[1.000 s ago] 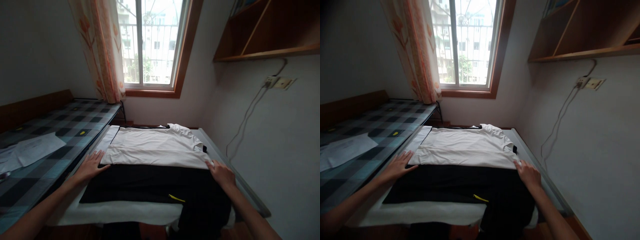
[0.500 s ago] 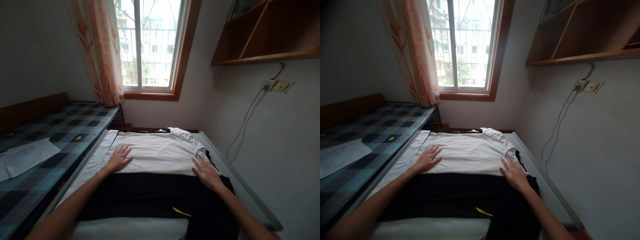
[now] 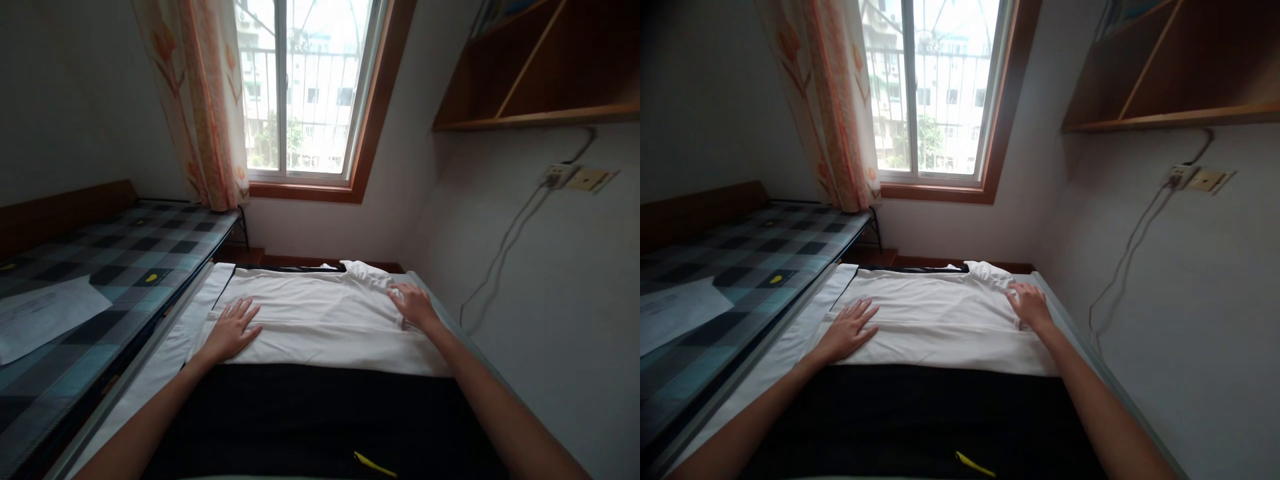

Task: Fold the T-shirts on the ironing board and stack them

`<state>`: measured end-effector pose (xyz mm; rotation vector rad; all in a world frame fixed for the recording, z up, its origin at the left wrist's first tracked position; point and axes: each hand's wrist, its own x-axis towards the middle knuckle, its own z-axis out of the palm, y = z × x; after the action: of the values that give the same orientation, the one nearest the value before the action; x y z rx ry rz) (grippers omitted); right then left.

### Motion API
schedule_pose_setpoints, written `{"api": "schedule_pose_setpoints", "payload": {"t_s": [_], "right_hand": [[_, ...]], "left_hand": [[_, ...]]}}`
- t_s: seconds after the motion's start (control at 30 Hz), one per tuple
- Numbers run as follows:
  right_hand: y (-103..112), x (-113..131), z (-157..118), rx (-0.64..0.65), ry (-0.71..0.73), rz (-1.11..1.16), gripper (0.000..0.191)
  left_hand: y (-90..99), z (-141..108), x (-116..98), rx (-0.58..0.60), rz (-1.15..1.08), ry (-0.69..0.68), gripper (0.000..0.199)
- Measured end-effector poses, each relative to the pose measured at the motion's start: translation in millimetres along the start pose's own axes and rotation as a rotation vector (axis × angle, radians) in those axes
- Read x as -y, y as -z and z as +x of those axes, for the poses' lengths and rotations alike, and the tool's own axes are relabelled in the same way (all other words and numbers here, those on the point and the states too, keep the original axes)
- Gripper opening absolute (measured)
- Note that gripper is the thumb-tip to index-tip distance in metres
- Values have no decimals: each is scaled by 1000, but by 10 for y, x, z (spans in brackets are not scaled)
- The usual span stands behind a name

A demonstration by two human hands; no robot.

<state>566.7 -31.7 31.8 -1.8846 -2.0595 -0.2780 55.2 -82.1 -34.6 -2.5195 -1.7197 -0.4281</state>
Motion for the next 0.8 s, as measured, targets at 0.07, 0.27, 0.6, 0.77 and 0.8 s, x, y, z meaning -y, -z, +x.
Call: {"api": "schedule_pose_setpoints", "payload": {"t_s": [0.07, 0.27, 0.6, 0.77, 0.8], "right_hand": [[-45, 15, 416, 83, -45, 67, 35], [-364, 148, 1204, 278, -197, 300, 31], [-728, 233, 1495, 275, -325, 506, 34], [-738, 246, 1576, 310, -402, 682, 32], [-733, 253, 1588, 313, -418, 715, 31]], "left_hand": [[0, -13, 5, -8, -7, -3, 58], [13, -91, 11, -39, -32, -25, 55], [77, -130, -28, 9, -35, -16, 54], [97, -125, -49, 3, -35, -8, 53], [103, -123, -54, 5, -33, -4, 53]]}}
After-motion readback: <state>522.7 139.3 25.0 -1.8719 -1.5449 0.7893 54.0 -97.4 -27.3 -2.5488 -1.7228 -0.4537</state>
